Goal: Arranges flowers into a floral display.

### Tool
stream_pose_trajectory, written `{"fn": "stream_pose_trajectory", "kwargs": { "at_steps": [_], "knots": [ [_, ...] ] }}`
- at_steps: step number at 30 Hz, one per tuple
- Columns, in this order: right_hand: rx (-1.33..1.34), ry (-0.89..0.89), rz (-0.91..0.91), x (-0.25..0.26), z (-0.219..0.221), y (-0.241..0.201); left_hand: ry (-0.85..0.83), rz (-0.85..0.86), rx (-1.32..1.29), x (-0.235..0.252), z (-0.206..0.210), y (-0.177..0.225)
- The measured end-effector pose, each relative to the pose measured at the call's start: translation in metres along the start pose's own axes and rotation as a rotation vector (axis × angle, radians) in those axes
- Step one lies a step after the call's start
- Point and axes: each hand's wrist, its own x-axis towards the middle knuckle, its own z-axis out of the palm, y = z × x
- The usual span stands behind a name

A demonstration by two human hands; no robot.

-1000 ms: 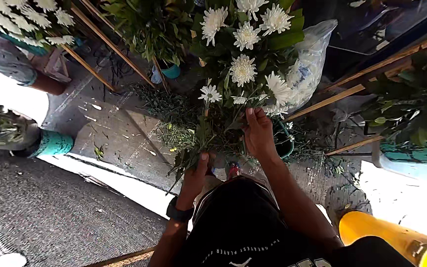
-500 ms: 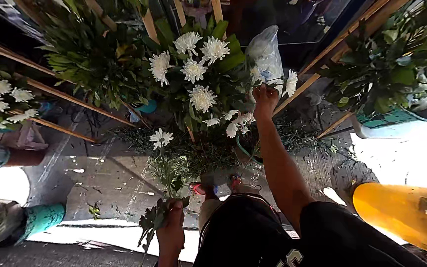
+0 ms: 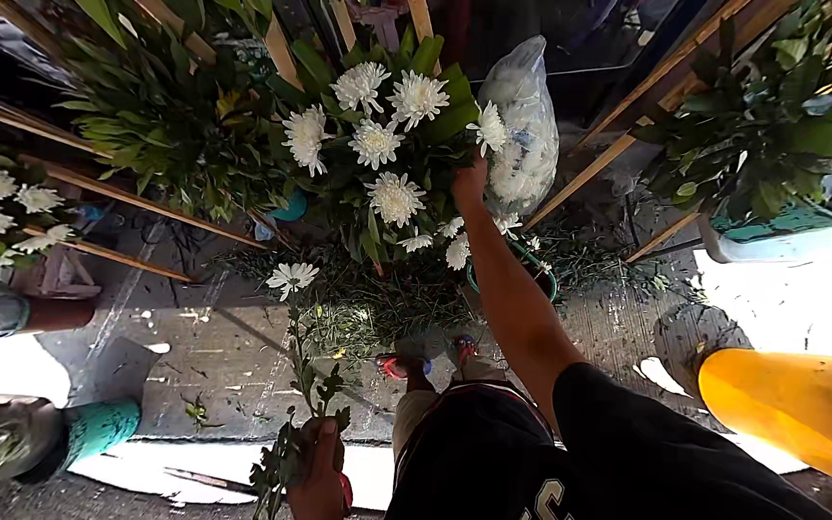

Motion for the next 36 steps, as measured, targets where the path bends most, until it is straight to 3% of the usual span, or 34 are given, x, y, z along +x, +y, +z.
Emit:
{"fn": "stream_pose_trajectory", "kwargs": {
  "at_steps": [7,11,14,16,18,19,21,23,25,29,36],
  "knots": [
    [-0.37,-0.212,-0.1,-0.01,0.011,0.0,0.009,-0.015,-0.002,0.005,-0.002,-0.004],
    [-0.132,-0.159,0.052,-0.011,0.023,0.002,0.015,0.082,0.05,0.016,-0.005,-0.016],
    [0.155,-0.132,0.102,-0.014,0.004,0.009,-0.045,0.185,0.108,0.023,-0.008,-0.014],
    [0.241,-0.076,0.137,-0.042,-0.017,0.006,-0.075,0.246,0.167,0.019,-0.009,-0.012],
    [0.224,-0.093,0.116,-0.103,-0.032,-0.001,-0.11,0.286,0.254,0.014,-0.009,-0.012],
    [0.209,-0.165,0.103,-0.14,-0.036,-0.01,-0.124,0.299,0.282,0.012,-0.007,-0.014],
    [0.246,-0.482,0.144,-0.205,-0.033,-0.03,-0.141,0.323,0.327,0.006,-0.002,-0.021],
    [0.37,-0.805,0.301,-0.232,-0.016,-0.046,-0.173,0.314,0.357,0.0,0.003,-0.024],
    [0.45,-0.968,0.437,-0.237,-0.002,-0.058,-0.176,0.288,0.445,-0.005,0.006,-0.026],
    [0.469,-0.86,0.453,-0.235,-0.003,-0.074,-0.157,0.272,0.755,-0.009,0.003,-0.031],
    [0.549,-0.574,0.156,-0.277,-0.044,-0.075,0.079,0.084,0.491,0.019,0.009,-0.034]
  ]
}}
